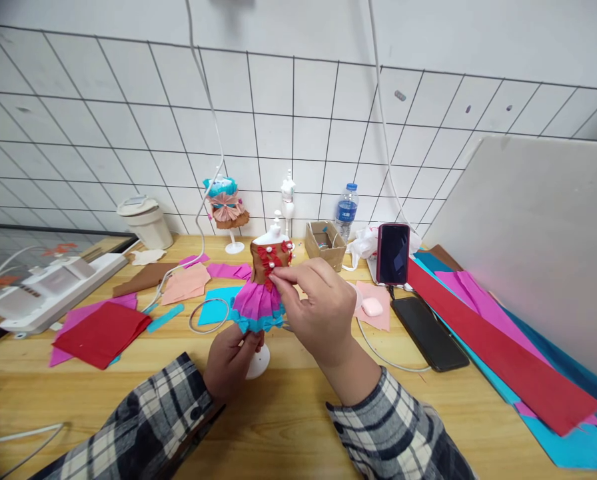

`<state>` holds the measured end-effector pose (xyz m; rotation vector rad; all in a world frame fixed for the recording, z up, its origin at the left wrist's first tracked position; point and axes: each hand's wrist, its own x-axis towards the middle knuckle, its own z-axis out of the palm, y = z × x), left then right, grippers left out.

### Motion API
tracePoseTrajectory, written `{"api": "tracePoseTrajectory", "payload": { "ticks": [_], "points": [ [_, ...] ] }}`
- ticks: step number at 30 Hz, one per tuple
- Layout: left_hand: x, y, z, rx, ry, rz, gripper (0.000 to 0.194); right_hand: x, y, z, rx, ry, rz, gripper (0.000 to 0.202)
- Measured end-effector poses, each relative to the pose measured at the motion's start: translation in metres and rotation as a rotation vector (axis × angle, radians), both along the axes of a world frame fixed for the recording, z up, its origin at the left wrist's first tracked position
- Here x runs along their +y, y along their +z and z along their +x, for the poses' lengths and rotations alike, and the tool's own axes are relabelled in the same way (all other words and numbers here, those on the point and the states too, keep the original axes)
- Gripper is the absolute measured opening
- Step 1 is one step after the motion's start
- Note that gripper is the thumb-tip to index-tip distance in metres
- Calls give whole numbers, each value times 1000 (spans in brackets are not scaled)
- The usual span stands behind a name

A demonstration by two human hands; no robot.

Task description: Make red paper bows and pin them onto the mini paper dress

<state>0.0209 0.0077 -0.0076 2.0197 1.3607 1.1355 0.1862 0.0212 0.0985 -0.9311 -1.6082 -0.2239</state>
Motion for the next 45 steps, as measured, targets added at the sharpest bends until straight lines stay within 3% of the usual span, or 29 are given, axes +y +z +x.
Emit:
{"api": "tracePoseTrajectory", "payload": {
  "ticks": [9, 14, 16, 19, 22, 25, 32, 37, 45],
  "points": [
    [2, -3, 1, -51, -55, -60, 37, -1, 1, -1, -36, 8, -20, 4],
    [11, -6, 0, -31, 17, -74, 36, -12, 1, 2, -22, 43, -25, 13],
    [17, -7, -1, -32, 48, -58, 34, -21, -12, 5, -25, 85, -62, 13],
    [28, -10, -1, -42, 80, -36, 31, -34, -50, 17, -146, 178, -217, 13],
    [41, -12, 2, -58, 100, -3, 30, -42, -92, 31, -363, 255, -560, 19],
    [57, -12, 10, -68, 109, 21, 28, -43, -111, 40, -459, 288, -876, 20],
    [85, -17, 23, -41, 81, -8, 38, -32, -107, 36, -497, 287, -1035, 17],
    [89, -24, 23, 28, 48, -50, 39, -30, -111, 35, -488, 288, -1068, 16],
    [90, -21, 16, 130, 48, -74, 41, -25, -114, 39, -447, 273, -1079, 17]
  ]
}}
